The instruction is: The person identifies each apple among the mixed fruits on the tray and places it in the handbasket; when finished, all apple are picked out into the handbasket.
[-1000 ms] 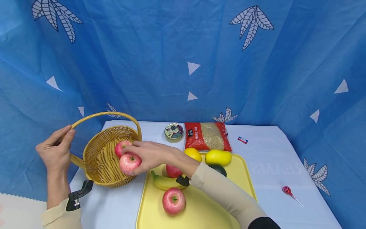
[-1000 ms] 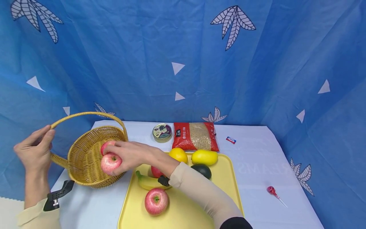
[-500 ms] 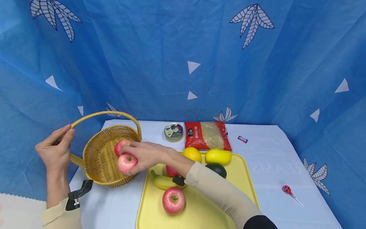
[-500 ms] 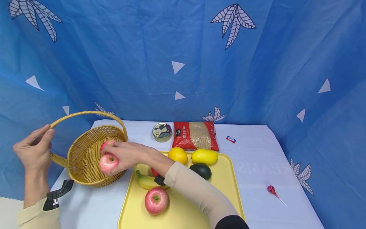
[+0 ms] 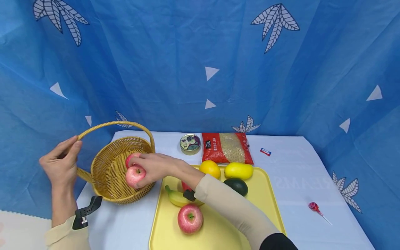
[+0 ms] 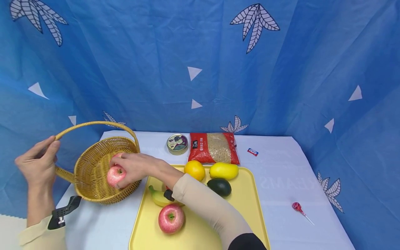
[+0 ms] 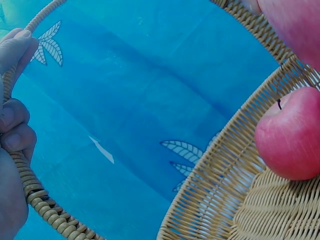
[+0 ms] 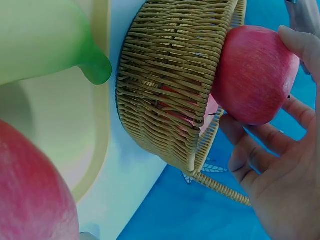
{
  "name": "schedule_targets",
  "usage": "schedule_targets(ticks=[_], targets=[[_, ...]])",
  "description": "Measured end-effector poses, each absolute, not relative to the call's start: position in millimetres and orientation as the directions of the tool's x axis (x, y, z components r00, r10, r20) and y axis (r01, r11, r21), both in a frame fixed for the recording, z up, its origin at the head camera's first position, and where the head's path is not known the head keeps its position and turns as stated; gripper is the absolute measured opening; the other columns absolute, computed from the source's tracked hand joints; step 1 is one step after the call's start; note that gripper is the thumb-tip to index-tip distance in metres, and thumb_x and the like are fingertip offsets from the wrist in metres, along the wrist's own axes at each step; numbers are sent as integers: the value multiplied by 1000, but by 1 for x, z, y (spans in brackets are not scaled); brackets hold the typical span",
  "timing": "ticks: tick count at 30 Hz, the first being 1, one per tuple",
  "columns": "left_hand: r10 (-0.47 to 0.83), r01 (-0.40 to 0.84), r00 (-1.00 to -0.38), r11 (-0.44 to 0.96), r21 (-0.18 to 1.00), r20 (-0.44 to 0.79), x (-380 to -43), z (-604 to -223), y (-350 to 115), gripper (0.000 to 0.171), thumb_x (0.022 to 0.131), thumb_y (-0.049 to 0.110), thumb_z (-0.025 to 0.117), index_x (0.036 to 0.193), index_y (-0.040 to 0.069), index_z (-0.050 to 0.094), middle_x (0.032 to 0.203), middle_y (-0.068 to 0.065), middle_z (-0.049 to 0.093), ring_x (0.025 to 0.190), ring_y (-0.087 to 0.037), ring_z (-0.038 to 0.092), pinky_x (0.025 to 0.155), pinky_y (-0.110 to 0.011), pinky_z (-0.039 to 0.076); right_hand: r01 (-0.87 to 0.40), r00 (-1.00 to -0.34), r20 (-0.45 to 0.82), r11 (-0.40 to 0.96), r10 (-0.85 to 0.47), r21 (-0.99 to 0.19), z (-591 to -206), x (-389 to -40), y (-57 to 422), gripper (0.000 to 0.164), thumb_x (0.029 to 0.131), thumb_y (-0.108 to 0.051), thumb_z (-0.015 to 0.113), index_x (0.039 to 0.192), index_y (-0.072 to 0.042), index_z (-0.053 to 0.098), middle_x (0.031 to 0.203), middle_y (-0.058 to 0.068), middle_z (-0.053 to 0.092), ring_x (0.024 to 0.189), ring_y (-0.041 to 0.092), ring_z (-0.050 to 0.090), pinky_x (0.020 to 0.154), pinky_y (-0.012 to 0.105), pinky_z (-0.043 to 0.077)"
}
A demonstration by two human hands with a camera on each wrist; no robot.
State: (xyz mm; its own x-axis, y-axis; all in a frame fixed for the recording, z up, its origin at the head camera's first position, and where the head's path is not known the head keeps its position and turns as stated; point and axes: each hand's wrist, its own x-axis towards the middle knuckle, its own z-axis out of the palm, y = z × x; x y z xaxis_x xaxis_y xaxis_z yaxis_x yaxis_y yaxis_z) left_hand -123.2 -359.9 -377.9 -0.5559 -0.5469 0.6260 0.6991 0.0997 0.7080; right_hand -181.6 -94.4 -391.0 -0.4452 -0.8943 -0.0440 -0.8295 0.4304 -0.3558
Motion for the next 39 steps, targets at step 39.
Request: schedule_targets(ticks=[39], targets=[[-544, 709, -550, 95, 698, 633, -125, -380, -362, 23, 81, -18, 73, 102, -23, 67, 85, -9, 76, 54, -10, 45, 50, -16, 31, -780, -533, -137, 547, -835, -304, -414, -212, -119, 72, 82, -62, 74, 141, -30, 46, 128, -5, 54, 108, 5, 54, 89, 21, 46]])
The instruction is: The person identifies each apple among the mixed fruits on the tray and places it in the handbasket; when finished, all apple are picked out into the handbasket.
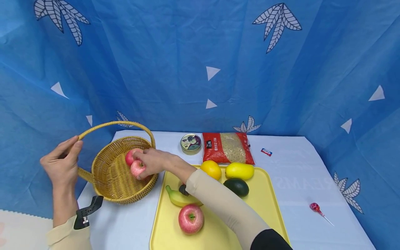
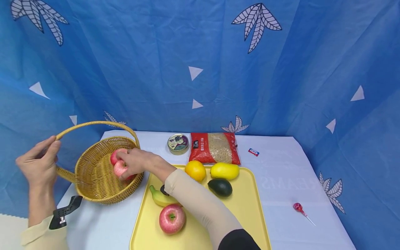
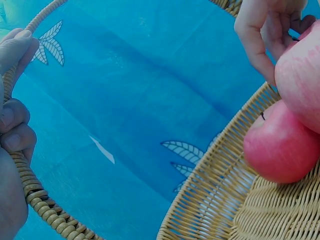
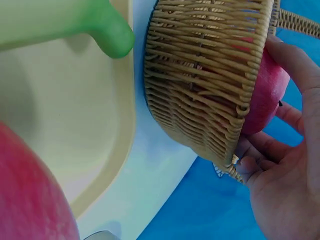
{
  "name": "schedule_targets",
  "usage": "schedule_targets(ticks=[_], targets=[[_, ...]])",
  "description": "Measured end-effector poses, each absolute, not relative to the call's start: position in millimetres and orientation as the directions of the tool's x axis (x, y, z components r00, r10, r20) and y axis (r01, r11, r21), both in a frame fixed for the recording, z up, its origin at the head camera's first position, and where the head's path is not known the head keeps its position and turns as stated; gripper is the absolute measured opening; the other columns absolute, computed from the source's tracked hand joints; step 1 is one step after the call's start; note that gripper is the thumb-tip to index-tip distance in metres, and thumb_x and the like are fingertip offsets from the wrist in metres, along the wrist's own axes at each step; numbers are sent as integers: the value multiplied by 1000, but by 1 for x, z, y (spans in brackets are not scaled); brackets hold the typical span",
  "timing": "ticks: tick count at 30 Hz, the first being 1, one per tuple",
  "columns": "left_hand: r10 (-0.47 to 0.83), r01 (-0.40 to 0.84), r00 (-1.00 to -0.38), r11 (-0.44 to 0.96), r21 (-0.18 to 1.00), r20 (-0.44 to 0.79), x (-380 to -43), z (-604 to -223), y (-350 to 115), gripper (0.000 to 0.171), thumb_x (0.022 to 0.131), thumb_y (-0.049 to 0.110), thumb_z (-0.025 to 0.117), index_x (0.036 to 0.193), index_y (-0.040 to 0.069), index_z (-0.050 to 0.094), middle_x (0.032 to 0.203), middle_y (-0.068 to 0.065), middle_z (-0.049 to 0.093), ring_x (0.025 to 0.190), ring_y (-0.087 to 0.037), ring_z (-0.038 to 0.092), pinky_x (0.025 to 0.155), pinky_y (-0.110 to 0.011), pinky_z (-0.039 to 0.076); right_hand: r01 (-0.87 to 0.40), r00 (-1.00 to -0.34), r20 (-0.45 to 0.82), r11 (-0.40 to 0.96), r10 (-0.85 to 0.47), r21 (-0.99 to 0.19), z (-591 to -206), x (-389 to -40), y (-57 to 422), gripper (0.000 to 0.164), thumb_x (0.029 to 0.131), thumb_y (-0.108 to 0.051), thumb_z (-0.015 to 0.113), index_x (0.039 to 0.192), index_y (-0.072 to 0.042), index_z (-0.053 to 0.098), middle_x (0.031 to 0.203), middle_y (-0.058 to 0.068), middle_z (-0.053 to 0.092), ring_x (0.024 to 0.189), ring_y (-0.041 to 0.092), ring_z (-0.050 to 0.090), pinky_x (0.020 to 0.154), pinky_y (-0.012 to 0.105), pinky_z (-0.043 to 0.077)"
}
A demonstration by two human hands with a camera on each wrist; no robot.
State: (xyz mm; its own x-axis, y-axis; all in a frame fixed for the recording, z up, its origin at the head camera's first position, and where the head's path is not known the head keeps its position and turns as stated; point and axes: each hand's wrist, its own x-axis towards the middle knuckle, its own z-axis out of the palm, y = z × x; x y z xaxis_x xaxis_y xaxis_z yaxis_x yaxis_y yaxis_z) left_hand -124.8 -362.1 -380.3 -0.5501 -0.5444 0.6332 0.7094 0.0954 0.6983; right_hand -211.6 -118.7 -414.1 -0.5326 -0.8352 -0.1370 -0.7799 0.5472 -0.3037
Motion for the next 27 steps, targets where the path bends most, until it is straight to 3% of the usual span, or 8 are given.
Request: schedule_targets(ticks=[3, 21, 27], targets=[[-545, 710, -550, 94, 698, 633, -125, -380, -362, 23, 81, -18, 73, 102, -24, 67, 84, -9, 76, 53, -10, 44, 49, -16, 31, -773, -546, -136, 559, -827, -299, -414, -214, -119, 76, 83, -62, 73, 145, -29, 45, 132, -2, 54, 113, 7, 54, 92, 22, 46], [-552, 716, -550, 74, 694, 626, -126, -382, -363, 24, 80, -19, 73, 102, -24, 66, 87, -11, 77, 54, -10, 48, 50, -14, 35, -786, -526, -130, 538, -841, -304, -418, -217, -129, 71, 85, -58, 73, 143, -28, 44, 131, -2, 53, 106, 6, 54, 91, 21, 45], [-544, 711, -547, 98, 696, 636, -126, -381, -362, 23, 81, -18, 73, 102, -23, 67, 85, -9, 77, 52, -9, 44, 49, -15, 31, -785, -524, -149, 544, -838, -297, -422, -218, -133, 73, 86, -57, 73, 146, -29, 43, 134, -2, 53, 109, 7, 54, 94, 22, 44]])
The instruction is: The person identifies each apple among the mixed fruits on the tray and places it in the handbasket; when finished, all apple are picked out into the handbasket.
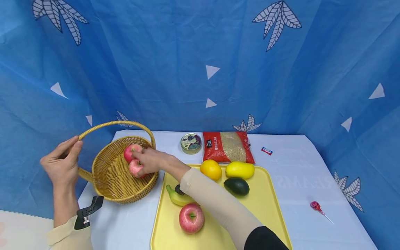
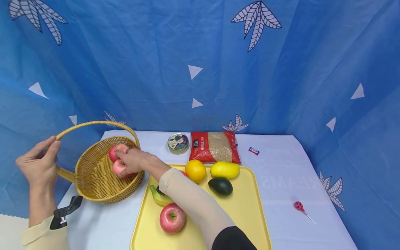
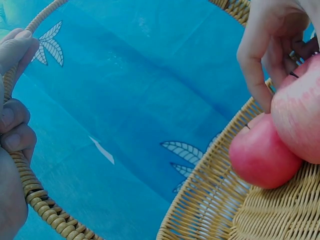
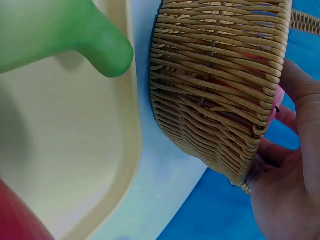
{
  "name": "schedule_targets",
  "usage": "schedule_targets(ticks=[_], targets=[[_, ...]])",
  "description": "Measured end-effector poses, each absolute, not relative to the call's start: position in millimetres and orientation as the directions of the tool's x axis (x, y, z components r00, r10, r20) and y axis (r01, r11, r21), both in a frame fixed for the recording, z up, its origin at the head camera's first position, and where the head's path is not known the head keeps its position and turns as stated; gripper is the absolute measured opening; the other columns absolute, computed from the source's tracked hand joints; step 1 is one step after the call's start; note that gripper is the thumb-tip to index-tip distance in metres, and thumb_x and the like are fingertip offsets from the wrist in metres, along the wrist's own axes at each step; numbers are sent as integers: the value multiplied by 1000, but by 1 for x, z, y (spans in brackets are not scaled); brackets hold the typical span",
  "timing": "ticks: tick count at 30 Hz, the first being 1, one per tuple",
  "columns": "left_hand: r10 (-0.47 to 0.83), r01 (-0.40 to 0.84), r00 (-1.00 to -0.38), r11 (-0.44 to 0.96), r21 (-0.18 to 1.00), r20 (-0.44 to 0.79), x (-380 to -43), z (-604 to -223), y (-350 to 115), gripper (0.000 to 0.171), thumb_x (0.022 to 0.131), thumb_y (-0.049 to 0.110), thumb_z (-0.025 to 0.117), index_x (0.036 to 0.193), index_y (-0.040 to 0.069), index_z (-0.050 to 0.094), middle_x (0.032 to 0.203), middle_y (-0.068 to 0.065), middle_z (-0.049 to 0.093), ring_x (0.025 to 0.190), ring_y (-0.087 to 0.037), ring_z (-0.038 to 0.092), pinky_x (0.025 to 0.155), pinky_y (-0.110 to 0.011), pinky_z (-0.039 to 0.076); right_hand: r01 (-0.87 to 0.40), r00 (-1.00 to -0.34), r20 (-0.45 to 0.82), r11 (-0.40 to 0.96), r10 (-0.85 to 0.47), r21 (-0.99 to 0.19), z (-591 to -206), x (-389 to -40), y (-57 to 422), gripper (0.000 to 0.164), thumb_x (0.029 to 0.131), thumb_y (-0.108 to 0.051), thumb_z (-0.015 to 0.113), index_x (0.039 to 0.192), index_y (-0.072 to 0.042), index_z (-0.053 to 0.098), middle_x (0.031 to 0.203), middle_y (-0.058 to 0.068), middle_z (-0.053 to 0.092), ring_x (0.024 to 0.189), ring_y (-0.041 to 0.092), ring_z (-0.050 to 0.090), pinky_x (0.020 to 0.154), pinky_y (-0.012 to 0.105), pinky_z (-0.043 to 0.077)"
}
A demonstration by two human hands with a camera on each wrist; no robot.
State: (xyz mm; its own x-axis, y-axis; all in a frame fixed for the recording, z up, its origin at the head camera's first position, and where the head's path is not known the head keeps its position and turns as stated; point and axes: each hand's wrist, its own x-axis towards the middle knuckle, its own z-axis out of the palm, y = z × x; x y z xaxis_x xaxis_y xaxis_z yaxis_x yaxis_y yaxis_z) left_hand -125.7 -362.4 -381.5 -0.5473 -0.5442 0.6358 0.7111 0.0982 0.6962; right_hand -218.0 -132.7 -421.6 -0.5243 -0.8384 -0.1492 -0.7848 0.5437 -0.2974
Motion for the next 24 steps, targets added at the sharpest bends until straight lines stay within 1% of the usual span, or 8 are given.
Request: schedule_targets(ticks=[5, 11, 15, 18, 24], targets=[[-546, 711, -554, 83, 698, 629, -125, -382, -363, 24, 80, -18, 73, 103, -23, 67, 85, -9, 77, 52, -9, 45, 49, -15, 32, -789, -516, -154, 537, -843, -299, -424, -218, -134, 73, 87, -54, 74, 148, -29, 42, 136, -3, 51, 108, 6, 53, 94, 21, 43], [-549, 714, -546, 89, 694, 633, -126, -382, -362, 24, 80, -19, 73, 102, -23, 67, 87, -10, 77, 54, -9, 48, 50, -14, 35, -802, -493, -161, 518, -855, -297, -426, -218, -133, 64, 87, -53, 74, 141, -30, 47, 128, -6, 52, 107, 5, 52, 93, 19, 42], [-548, 712, -549, 90, 696, 631, -125, -381, -361, 24, 80, -19, 73, 102, -23, 67, 86, -9, 77, 53, -9, 46, 50, -15, 33, -812, -487, -177, 518, -855, -269, -428, -217, -133, 61, 88, -53, 73, 140, -32, 48, 129, -7, 52, 113, 6, 50, 98, 21, 39], [-547, 703, -550, 105, 704, 631, -125, -381, -362, 24, 80, -18, 73, 102, -23, 67, 86, -9, 77, 53, -9, 46, 50, -15, 33, -817, -484, -185, 518, -855, -254, -429, -217, -133, 61, 89, -53, 72, 142, -33, 47, 133, -8, 52, 120, 7, 48, 103, 23, 37], [-543, 692, -554, 121, 711, 632, -125, -381, -363, 23, 81, -17, 73, 103, -22, 68, 84, -7, 76, 53, -9, 44, 49, -15, 31, -826, -477, -177, 508, -861, -244, -428, -218, -133, 60, 90, -52, 71, 142, -33, 49, 136, -10, 52, 125, 8, 45, 106, 22, 33]])
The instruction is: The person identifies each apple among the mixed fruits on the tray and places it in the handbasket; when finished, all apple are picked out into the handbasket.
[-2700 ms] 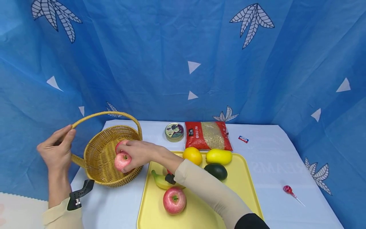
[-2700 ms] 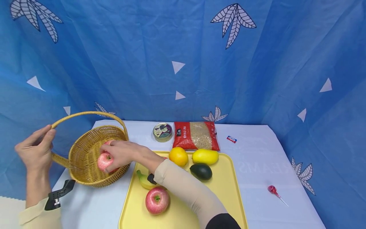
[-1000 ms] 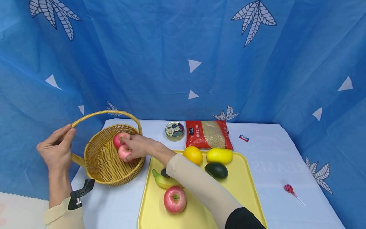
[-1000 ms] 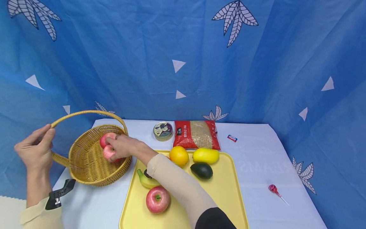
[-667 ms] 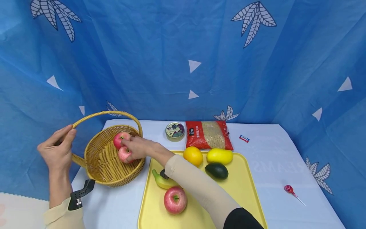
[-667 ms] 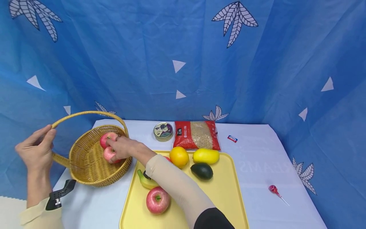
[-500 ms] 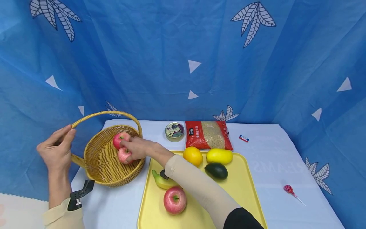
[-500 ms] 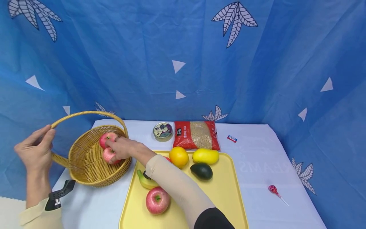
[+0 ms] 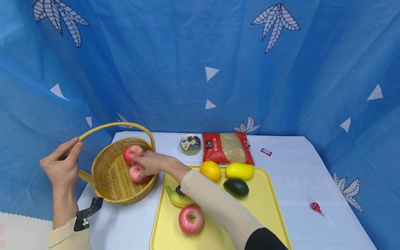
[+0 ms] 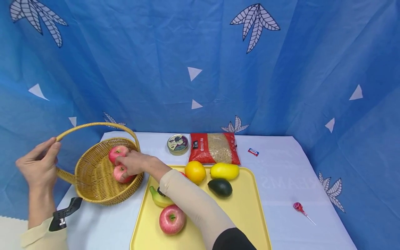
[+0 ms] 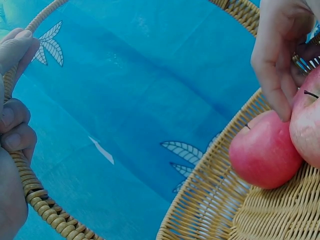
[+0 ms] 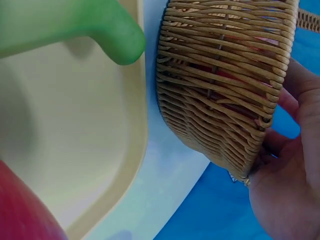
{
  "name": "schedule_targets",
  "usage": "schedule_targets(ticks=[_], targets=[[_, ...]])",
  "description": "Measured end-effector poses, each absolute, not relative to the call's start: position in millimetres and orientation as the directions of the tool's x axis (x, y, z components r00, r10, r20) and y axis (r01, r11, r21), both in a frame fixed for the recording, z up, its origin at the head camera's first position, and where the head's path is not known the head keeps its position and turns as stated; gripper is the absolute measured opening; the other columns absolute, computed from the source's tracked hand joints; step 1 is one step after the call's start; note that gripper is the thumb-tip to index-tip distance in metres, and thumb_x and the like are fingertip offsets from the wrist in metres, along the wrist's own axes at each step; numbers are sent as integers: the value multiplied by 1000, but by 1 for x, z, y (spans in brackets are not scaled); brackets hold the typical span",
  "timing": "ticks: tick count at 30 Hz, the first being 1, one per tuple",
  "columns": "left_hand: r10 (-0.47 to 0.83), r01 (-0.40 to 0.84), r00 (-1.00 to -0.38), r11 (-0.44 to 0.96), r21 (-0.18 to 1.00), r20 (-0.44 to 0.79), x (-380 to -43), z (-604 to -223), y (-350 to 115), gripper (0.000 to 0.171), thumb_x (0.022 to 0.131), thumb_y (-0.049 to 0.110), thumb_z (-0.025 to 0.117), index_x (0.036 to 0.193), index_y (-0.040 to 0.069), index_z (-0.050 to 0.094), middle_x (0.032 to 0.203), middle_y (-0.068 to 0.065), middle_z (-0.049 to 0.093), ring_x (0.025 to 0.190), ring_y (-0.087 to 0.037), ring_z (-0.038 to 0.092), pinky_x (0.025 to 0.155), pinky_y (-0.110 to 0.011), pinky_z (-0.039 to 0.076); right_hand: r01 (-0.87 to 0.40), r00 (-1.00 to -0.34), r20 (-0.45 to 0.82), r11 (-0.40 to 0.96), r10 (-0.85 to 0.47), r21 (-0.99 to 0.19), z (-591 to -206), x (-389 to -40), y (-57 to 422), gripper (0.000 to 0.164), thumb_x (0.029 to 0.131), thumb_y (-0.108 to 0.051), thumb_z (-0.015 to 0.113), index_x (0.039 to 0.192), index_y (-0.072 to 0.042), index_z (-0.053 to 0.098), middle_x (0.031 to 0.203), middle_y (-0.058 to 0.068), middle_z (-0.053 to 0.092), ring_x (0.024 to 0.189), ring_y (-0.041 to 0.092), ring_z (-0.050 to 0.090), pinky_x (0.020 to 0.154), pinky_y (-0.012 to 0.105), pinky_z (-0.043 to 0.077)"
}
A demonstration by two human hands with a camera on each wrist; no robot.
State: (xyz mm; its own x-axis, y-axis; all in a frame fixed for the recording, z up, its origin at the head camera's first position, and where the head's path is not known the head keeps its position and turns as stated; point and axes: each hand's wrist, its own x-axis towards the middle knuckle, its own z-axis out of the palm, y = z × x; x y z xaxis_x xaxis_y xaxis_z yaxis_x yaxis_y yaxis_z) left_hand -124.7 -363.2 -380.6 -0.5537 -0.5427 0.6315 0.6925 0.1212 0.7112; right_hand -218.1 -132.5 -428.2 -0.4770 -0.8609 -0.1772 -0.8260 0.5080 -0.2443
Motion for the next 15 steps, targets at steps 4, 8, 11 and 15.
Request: schedule_targets(ticks=[4, 8, 11, 15], targets=[[-542, 701, -556, 101, 706, 630, -125, -381, -364, 23, 81, -18, 73, 103, -23, 67, 83, -8, 76, 53, -9, 44, 49, -16, 31, -815, -484, -178, 515, -857, -266, -427, -218, -131, 59, 90, -51, 71, 142, -34, 50, 141, -8, 48, 130, 11, 40, 109, 24, 32], [-540, 704, -554, 100, 703, 633, -125, -382, -363, 23, 81, -18, 73, 102, -23, 67, 83, -8, 76, 53, -9, 44, 49, -16, 30, -793, -505, -180, 536, -844, -289, -426, -218, -130, 54, 92, -47, 71, 142, -35, 52, 147, -4, 43, 144, 19, 31, 116, 31, 29], [-542, 705, -551, 105, 701, 635, -125, -381, -363, 23, 81, -18, 73, 102, -23, 67, 83, -8, 76, 54, -9, 44, 50, -15, 31, -790, -510, -177, 540, -842, -292, -425, -218, -130, 53, 94, -44, 70, 142, -34, 52, 149, -4, 42, 149, 22, 24, 119, 35, 26], [-544, 707, -549, 103, 700, 635, -125, -381, -362, 23, 80, -18, 73, 102, -24, 67, 84, -8, 76, 54, -10, 45, 50, -15, 32, -784, -516, -173, 544, -839, -299, -426, -219, -130, 55, 92, -45, 72, 142, -35, 53, 146, -6, 44, 144, 18, 30, 116, 32, 29]])
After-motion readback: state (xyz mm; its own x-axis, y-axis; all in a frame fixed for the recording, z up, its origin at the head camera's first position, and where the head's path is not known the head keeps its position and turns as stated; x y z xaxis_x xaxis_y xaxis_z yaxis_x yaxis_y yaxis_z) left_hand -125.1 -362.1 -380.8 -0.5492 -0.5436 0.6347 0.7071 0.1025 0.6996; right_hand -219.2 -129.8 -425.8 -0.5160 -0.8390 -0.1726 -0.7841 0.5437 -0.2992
